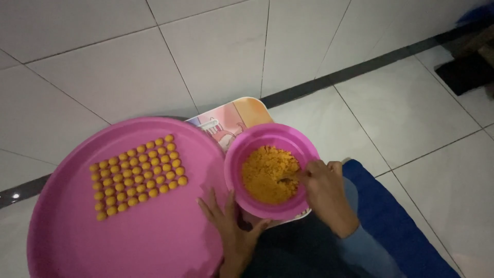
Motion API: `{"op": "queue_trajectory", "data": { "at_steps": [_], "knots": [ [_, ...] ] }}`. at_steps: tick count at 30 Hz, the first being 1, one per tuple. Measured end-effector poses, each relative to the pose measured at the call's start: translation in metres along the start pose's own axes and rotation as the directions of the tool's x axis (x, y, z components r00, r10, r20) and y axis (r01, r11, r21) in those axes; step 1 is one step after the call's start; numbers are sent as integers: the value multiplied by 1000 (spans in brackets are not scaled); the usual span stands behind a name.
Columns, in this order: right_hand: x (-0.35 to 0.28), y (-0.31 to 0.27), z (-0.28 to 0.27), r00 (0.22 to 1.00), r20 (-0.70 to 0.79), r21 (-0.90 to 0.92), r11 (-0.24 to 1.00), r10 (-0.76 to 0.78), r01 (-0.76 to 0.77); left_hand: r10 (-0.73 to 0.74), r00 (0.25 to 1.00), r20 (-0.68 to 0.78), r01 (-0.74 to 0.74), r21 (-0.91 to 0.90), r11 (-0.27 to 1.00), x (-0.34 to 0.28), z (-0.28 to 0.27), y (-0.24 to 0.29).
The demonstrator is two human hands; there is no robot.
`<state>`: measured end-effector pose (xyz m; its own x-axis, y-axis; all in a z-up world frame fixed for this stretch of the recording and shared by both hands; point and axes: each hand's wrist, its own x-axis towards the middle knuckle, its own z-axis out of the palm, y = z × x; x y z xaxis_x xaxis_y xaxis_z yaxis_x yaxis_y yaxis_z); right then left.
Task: Forming small yellow dough balls by hand and arranging them in a grid on a pink tray.
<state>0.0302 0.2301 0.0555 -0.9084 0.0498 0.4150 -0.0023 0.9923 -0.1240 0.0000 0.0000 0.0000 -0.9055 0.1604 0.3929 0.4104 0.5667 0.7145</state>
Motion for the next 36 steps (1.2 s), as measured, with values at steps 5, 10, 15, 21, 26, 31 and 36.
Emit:
{"op": "queue_trajectory", "data": {
  "at_steps": [5,10,15,21,26,31,36],
  "knots": [
    [0,-5,-10,998,29,29,999,-47,46,5,1000,23,-4,-40,999,5,-8,5],
    [0,-12,-15,994,86,34,997,-67,65,-22,1000,20,23,-25,999,8,-6,6],
    [-5,-24,-17,987,129,85,992,-99,89,-31,999,9,32,-65,997,4,-4,2],
    [14,-25,-13,993,106,90,994,46,-56,-28,999,27,31,-107,994,3,-5,0],
    [34,-15,18,997,-70,96,995,-14,21,-4,1000,27,6,-85,996,4,-6,-1],
    [30,-4,42,997,3,43,996,-74,73,-77,994,77,85,-112,990,4,-7,1],
    [11,-8,21,970,242,141,988,32,-68,-89,989,115,100,-93,991,6,-4,-3]
  ]
}}
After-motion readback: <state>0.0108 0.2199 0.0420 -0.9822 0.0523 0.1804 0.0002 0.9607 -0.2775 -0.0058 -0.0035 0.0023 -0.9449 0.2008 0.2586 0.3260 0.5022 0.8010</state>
